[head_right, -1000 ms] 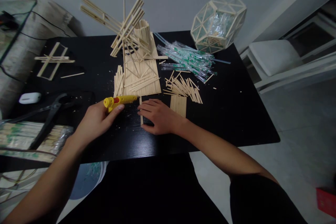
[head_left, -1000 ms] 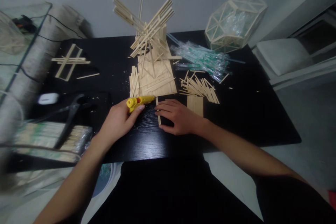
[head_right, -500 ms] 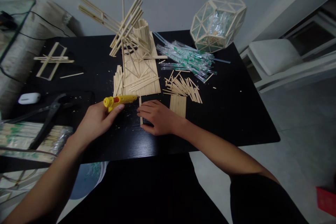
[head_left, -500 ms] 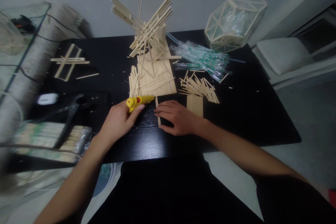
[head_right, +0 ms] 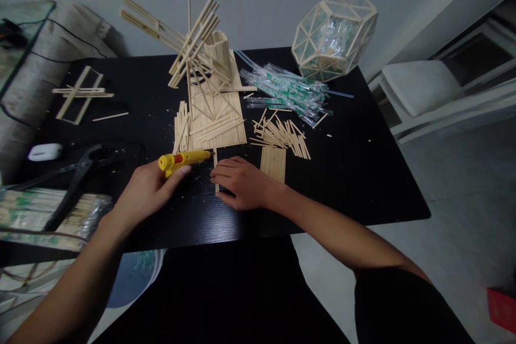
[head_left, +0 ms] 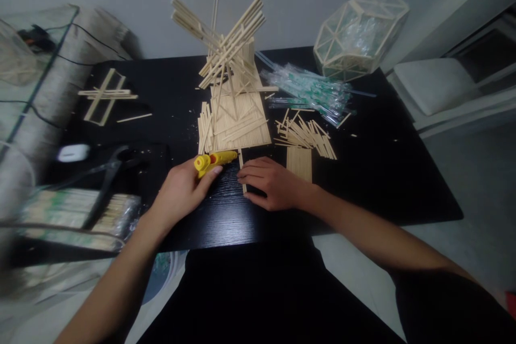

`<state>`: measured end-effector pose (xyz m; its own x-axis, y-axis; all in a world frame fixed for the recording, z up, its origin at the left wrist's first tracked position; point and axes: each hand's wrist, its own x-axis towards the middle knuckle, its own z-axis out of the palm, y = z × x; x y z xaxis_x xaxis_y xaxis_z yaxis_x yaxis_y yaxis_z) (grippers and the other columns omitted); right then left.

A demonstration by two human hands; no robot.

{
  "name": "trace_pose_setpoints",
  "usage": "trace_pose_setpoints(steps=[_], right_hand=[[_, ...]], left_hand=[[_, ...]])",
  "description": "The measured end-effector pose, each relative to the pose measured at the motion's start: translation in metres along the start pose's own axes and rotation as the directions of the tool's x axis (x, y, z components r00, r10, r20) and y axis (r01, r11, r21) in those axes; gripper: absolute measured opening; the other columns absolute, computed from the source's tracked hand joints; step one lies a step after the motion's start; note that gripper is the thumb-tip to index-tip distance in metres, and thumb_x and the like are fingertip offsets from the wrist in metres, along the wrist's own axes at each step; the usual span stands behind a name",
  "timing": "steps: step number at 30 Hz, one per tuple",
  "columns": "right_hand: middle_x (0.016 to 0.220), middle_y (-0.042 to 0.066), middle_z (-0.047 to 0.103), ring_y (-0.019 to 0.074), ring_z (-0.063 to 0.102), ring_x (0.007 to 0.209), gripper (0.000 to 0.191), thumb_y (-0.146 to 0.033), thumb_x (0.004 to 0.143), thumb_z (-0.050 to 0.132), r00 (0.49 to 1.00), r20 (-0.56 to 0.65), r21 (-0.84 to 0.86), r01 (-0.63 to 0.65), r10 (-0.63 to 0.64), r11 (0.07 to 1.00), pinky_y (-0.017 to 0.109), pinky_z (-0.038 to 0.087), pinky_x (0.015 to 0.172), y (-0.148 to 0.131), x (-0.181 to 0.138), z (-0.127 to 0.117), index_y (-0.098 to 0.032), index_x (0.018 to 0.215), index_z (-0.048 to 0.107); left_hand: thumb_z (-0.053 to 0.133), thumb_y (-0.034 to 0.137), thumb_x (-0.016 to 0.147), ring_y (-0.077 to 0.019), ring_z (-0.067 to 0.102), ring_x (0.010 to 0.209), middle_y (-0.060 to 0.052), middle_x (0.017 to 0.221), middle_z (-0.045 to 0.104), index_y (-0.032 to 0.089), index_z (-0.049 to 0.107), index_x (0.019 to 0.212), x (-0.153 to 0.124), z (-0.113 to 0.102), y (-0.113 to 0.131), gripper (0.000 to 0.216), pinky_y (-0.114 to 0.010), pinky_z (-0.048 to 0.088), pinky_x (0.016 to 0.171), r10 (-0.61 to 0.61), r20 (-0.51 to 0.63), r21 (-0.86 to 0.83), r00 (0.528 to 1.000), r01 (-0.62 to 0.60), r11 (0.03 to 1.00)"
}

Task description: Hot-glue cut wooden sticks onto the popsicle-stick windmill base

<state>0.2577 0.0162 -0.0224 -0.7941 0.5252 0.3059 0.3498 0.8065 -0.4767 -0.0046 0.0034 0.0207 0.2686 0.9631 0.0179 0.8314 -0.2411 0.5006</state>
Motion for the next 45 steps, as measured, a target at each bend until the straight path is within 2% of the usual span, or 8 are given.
trace_pose_setpoints(steps=[10,15,19,29,36,45], right_hand=[[0.125,0.012,0.076,0.027,0.065,0.124,0.023,-0.023,0.1,0.061,1.0,-0.015,0.023,0.008,-0.008,1.0,0.044,0.048,0.108,0.0,-0.002,0.001,-0.014,0.119,0.071],[0.124,0.012,0.077,0.0266,0.065,0.124,0.023,-0.024,0.102,0.06,1.0,-0.014,0.011,0.016,-0.016,1.0,0.043,0.048,0.106,0.0,-0.002,0.002,-0.014,0.119,0.071],[0.124,0.012,0.076,0.0267,0.064,0.125,0.022,-0.024,0.101,0.061,1.0,-0.012,0.018,0.008,-0.008,1.0,0.044,0.047,0.105,0.0,-0.002,0.003,-0.015,0.119,0.072],[0.123,0.013,0.076,0.0269,0.065,0.121,0.022,-0.024,0.1,0.063,1.0,-0.009,0.023,-0.002,0.003,1.0,0.043,0.047,0.102,-0.001,0.0,0.001,-0.013,0.117,0.072],[0.123,0.013,0.076,0.0265,0.065,0.12,0.022,-0.024,0.1,0.063,1.0,0.001,0.008,-0.003,0.003,1.0,0.043,0.047,0.101,-0.001,-0.001,0.002,-0.013,0.118,0.072],[0.12,0.011,0.077,0.0252,0.065,0.119,0.018,-0.022,0.102,0.061,1.0,-0.002,-0.002,0.008,-0.008,1.0,0.04,0.047,0.098,-0.004,-0.001,0.002,-0.013,0.114,0.072]], left_hand=[[0.048,0.057,0.104,-0.0222,0.071,0.075,-0.005,0.087,0.075,0.02,0.07,0.101,-0.008,0.0,0.003,0.043,-0.033,0.055,0.074,0.037,0.023,-0.015,0.999,-0.037,0.999],[0.05,0.055,0.104,-0.021,0.067,0.07,-0.002,0.079,0.067,0.023,0.06,0.088,-0.011,-0.003,0.005,0.037,-0.033,0.051,0.069,0.039,0.037,-0.013,0.999,-0.038,0.999],[0.052,0.053,0.104,-0.0202,0.066,0.07,-0.001,0.078,0.065,0.024,0.056,0.086,-0.011,-0.006,0.007,0.034,-0.033,0.05,0.07,0.038,0.055,-0.03,0.998,-0.036,0.999],[0.052,0.051,0.103,-0.0233,0.069,0.077,-0.006,0.086,0.069,0.021,0.063,0.093,0.002,-0.004,0.008,0.034,-0.034,0.052,0.072,0.025,-0.031,0.022,0.999,-0.024,0.999],[0.051,0.054,0.104,-0.0249,0.071,0.085,-0.007,0.094,0.073,0.021,0.065,0.102,0.009,-0.002,0.006,0.036,-0.035,0.052,0.078,0.033,0.005,0.016,0.999,-0.033,0.999],[0.051,0.054,0.104,-0.021,0.067,0.073,-0.003,0.082,0.068,0.022,0.059,0.089,-0.003,-0.009,0.009,0.036,-0.032,0.047,0.068,0.044,0.084,0.006,0.995,-0.044,0.999]])
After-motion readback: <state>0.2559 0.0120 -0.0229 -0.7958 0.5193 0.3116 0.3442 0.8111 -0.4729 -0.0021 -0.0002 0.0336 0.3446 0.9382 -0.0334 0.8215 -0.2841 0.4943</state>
